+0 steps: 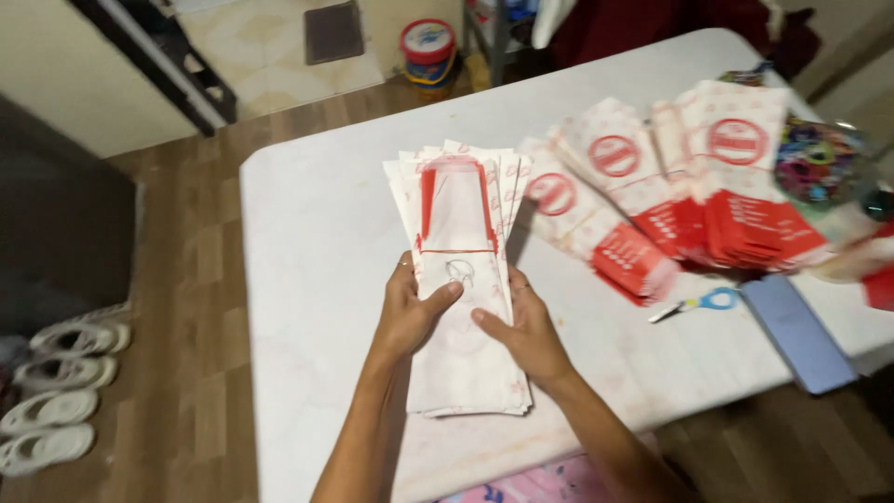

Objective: Sorting and counting printed paper food wrappers on a table.

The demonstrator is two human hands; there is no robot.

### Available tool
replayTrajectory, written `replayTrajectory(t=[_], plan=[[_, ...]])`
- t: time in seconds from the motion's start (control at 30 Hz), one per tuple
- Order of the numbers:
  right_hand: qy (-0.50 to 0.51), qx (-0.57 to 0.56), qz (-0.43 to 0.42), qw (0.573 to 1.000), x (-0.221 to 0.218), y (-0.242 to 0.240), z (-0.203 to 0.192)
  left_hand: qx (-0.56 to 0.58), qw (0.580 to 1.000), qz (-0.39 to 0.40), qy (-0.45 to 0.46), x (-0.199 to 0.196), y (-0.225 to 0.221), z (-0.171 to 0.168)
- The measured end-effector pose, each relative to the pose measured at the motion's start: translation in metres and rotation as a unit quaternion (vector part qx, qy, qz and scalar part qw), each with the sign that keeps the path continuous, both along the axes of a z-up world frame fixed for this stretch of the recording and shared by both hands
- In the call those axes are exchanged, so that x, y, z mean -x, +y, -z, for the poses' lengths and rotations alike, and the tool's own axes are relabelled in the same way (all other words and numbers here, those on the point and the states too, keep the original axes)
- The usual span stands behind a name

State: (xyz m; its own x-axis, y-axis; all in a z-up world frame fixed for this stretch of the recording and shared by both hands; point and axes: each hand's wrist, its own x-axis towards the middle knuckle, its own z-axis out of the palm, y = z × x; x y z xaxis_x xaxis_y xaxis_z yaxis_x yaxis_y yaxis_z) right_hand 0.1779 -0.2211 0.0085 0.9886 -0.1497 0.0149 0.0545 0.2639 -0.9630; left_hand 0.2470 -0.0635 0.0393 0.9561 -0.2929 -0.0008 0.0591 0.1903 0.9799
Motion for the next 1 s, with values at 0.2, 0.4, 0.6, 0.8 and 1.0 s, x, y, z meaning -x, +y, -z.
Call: replayTrajectory(t=[0.2, 0.4, 0.6, 0.8, 1.0], plan=[[0.081, 0.003, -0.053, 0.995, -0.013, 0.036, 0.030, -0.024, 0.993, -0.094, 0.064, 0.000, 0.044, 0.042], [0.108, 0.059, -0.091, 0.988, -0.009, 0.007, 0.055, -0.056, 0.977, -0.152, 0.135, 0.030, 0.037, 0.049], [0.156, 0.210, -0.141, 0.955, 0.007, -0.014, 0.012, -0.020, 0.968, -0.189, 0.166, 0.082, 0.020, 0.043], [0.143, 0.491, -0.208, 0.834, 0.027, -0.038, 0.005, -0.024, 0.934, -0.313, 0.173, 0.143, -0.018, 0.059], [0.144, 0.501, -0.212, 0.826, 0.038, -0.051, 0.011, 0.069, 0.925, -0.308, 0.212, 0.171, -0.033, 0.075]])
